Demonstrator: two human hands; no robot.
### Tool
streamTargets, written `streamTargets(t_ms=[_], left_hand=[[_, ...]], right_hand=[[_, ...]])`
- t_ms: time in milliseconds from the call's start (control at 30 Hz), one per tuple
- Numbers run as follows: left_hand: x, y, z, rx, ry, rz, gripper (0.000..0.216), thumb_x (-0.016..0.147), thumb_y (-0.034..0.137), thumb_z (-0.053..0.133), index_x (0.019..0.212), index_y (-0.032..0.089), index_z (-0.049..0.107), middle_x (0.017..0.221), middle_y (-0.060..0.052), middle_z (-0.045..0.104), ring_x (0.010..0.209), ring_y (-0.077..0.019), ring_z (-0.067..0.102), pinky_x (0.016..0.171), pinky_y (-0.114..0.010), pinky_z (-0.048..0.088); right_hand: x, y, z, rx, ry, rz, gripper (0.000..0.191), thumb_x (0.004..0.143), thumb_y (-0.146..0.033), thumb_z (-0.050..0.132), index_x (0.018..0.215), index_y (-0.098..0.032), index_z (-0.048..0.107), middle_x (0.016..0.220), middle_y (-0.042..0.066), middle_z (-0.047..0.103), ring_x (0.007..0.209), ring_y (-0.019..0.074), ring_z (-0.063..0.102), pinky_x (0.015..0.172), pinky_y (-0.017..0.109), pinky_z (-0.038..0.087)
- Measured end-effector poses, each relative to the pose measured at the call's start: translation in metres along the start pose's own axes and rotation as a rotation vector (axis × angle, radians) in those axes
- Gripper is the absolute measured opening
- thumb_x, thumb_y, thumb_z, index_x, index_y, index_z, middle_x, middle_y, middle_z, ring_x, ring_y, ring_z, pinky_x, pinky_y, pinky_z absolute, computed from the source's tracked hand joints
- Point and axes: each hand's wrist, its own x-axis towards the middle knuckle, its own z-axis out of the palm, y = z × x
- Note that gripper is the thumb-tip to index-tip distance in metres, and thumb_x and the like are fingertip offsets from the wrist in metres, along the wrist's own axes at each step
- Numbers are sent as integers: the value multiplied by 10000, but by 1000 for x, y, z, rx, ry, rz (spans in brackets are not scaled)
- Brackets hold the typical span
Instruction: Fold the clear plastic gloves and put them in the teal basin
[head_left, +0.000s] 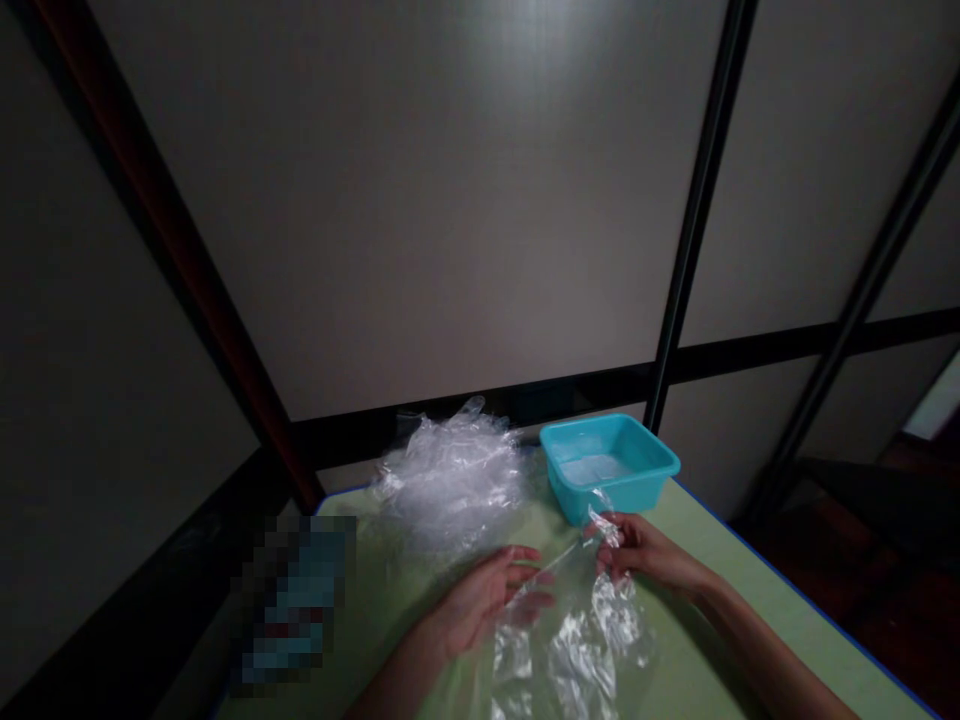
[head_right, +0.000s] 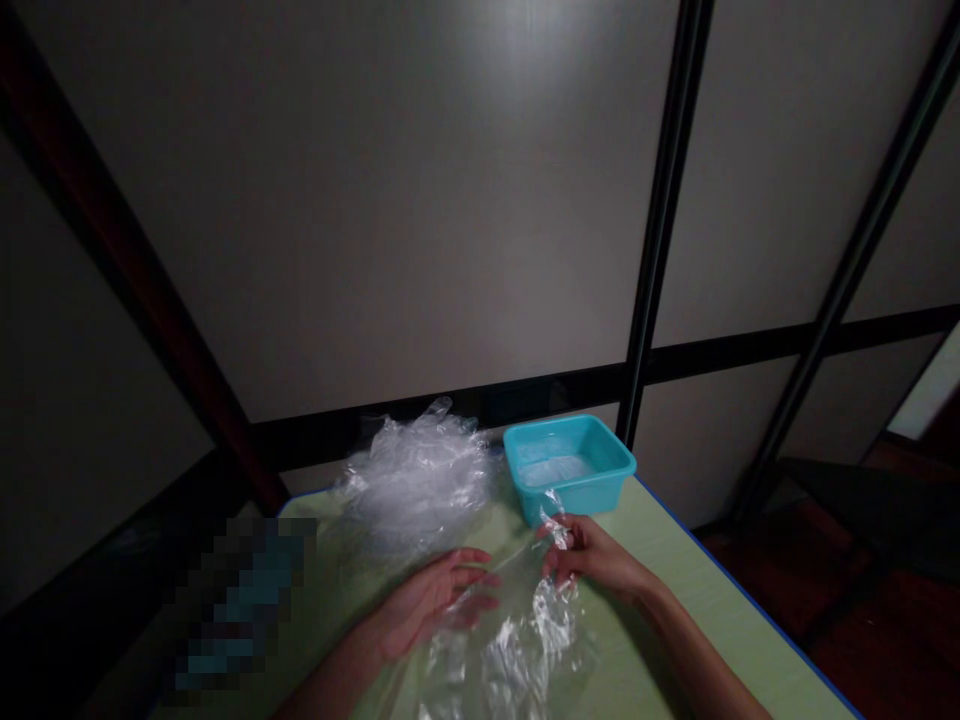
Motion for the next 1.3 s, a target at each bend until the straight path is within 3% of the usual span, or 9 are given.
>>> streamTargets(t_ms=[267,500,733,833,900,967,1033,1133,1300], left_hand=[[2,-3,-6,-10,-84,14,392,742,432,557,1004,140,536,1041,-132,616,964,-264,584,828,-372,409],[-4,-1,-1,43,-51,32,361,675,258,665,1011,185,554,1053,-91,604,955,-249,589,831,-359,405],[1,-9,-2,71,19,45,291,650,243,680,923,154,630,1015,-81,616,872,-218,613,781,-323,433],[4,-12,-1,80,36,48,282,641,242,687,901,139,650,946,-81,638,852,-217,613,772,-324,437],[6,-14,0,85,34,41,302,619,232,706,897,125,658,931,-91,646,855,-226,608,768,-328,438],[8,-15,0,88,23,30,326,600,224,723,900,111,664,934,-105,649,853,-231,605,767,-330,437],[10,-16,1,88,11,19,339,595,229,730,904,103,668,923,-111,654,832,-228,609,763,-332,439],[11,-17,2,80,-4,16,351,581,242,739,904,121,670,942,-98,647,848,-229,602,750,-337,449],[9,-14,3,81,-30,42,341,610,265,719,925,153,652,1011,-82,617,927,-242,576,786,-361,440]], right_hand=[[-3,4,6,12,5,3,304,638,-336,675,821,-134,540,648,5,636,443,93,531,450,217,419],[1,16,11,33,-12,-36,495,569,-295,739,971,-148,491,635,-36,549,493,84,494,478,211,406],[5,23,24,-24,9,-76,549,525,-203,753,1007,-173,491,686,-64,426,506,56,433,449,173,329],[3,19,30,-93,18,-121,523,555,-193,735,1031,-182,519,750,-33,456,564,84,460,476,190,346],[1,15,33,-221,34,-244,501,566,-210,735,1030,-191,546,871,15,491,723,147,509,588,241,411],[0,10,35,-341,39,-400,430,591,-250,731,988,-191,578,990,59,489,918,210,492,741,307,420],[0,6,37,-384,16,-476,311,621,-293,720,891,-180,614,1037,76,475,983,224,475,807,333,403],[-1,3,39,-385,-5,-489,173,657,-317,699,711,-162,644,990,74,494,930,205,510,796,329,406],[-3,1,42,-301,-4,-450,173,700,-285,658,616,-150,592,869,82,601,827,188,565,741,316,416]])
